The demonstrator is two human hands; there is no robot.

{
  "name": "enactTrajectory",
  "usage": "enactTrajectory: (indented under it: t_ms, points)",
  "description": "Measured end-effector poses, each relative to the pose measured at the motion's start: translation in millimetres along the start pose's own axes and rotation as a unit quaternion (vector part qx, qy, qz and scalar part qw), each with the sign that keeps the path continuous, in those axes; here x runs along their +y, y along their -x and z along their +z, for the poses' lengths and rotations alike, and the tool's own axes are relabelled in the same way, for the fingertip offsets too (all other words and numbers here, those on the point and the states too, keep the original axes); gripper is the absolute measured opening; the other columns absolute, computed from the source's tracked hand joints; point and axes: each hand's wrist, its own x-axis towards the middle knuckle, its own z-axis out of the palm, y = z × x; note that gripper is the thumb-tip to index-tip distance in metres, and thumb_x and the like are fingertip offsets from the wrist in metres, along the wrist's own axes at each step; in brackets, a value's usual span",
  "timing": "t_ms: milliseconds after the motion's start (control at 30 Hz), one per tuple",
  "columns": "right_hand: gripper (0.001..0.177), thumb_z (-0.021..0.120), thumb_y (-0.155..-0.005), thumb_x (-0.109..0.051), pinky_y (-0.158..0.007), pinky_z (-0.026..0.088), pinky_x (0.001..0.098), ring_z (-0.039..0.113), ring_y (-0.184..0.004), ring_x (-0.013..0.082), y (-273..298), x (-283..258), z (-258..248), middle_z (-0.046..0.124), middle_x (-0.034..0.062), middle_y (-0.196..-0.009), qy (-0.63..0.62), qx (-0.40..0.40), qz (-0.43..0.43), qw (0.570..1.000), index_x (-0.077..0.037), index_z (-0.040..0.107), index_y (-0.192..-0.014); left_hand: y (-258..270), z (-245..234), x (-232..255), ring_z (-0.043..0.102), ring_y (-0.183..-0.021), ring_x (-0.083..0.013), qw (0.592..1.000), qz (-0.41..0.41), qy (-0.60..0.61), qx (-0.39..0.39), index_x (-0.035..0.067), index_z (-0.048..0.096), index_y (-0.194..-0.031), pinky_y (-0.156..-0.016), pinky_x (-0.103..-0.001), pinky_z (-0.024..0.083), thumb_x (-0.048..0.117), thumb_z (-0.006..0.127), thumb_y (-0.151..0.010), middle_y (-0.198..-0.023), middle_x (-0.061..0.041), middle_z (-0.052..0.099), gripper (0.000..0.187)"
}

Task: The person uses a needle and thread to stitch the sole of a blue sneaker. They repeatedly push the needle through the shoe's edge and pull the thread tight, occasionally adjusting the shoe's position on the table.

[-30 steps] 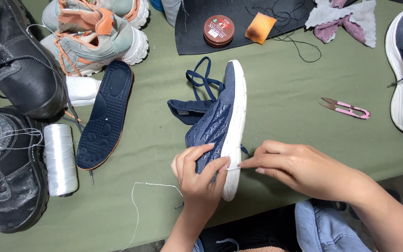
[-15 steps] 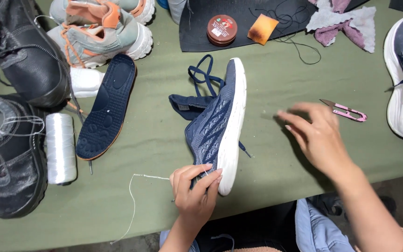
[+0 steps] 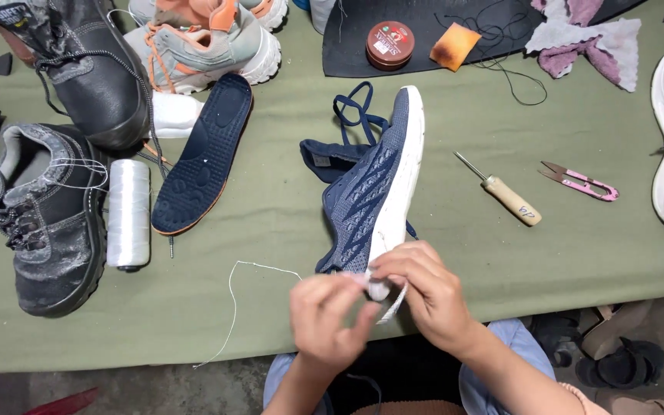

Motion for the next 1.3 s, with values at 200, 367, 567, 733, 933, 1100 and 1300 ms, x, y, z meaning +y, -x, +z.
enactTrajectory:
  t_ms: [200,367,567,733,933,1100,1300]
  points:
    - [0.044,0.033,-0.112,-0.027,-0.092,0.052,0.0348,0.068,-0.094,0.0220,9,-6,-4,0.074,0.0074,-0.096,-0.065,0.056,0.068,0.994,-0.005,0.069,-0.096,-5,9,-20,0.067,-0.111,-0.0237,0.924,-0.364,0.116,0.002,0.003,0.057,-0.137,-0.099,-0.036,0.054,0.017,0.057,-0.101,-0.126,-0.014,0.067,0.038]
    - [0.049,0.035,-0.112,-0.029,-0.092,0.053,0.0347,0.069,-0.095,0.0237,28,8,-16,0.074,0.0121,-0.096,-0.023,0.135,0.161,0.977,-0.002,0.072,-0.096,-33,9,-5,0.079,-0.085,-0.0136,0.877,-0.402,0.226,-0.135,0.008,0.076,-0.110,-0.076,-0.026,0.059,0.021,0.046,-0.103,-0.101,-0.007,0.081,0.033]
    - [0.048,0.033,-0.113,-0.028,-0.090,0.053,0.0336,0.068,-0.091,0.0228,35,6,-25,0.071,0.0131,-0.090,-0.044,0.184,0.207,0.960,-0.002,0.066,-0.090,-77,34,-24,0.072,-0.065,-0.0168,0.817,-0.335,0.251,-0.397,0.011,0.065,-0.120,-0.064,-0.028,0.057,0.002,0.058,-0.085,-0.099,-0.007,0.061,0.037]
    - [0.049,0.029,-0.112,-0.030,-0.089,0.045,0.0345,0.064,-0.089,0.0212,26,-8,-22,0.070,0.0047,-0.087,0.049,0.162,0.162,0.972,-0.009,0.065,-0.086,-75,68,-48,0.060,-0.071,-0.0263,0.771,-0.219,0.249,-0.544,0.006,0.044,-0.081,-0.068,-0.037,0.047,0.005,0.045,-0.082,-0.079,-0.011,0.065,0.002]
    - [0.046,0.030,-0.111,-0.031,-0.090,0.038,0.0330,0.062,-0.086,0.0173,23,-13,-11,0.071,-0.0050,-0.086,0.144,0.173,0.112,0.968,-0.016,0.066,-0.086,-46,71,-53,0.053,-0.074,-0.0293,0.768,-0.216,0.236,-0.555,0.006,0.037,-0.077,-0.069,-0.044,0.042,0.004,0.041,-0.086,-0.079,-0.016,0.056,0.010]
    - [0.044,0.034,-0.108,-0.029,-0.092,0.043,0.0285,0.065,-0.098,0.0145,25,-11,-9,0.076,-0.0063,-0.095,0.196,0.133,0.025,0.971,-0.017,0.073,-0.091,-19,70,-43,0.053,-0.072,-0.0299,0.777,-0.213,0.227,-0.548,0.006,0.038,-0.075,-0.068,-0.044,0.042,0.004,0.042,-0.084,-0.077,-0.016,0.056,0.010]
    - [0.041,0.034,-0.109,-0.023,-0.085,0.049,0.0342,0.074,-0.092,0.0197,25,-4,-6,0.075,-0.0002,-0.087,0.106,0.082,-0.019,0.991,-0.011,0.068,-0.090,-1,70,-46,0.053,-0.070,-0.0308,0.796,-0.192,0.220,-0.531,0.006,0.040,-0.074,-0.065,-0.043,0.042,0.003,0.044,-0.081,-0.075,-0.015,0.056,0.010]
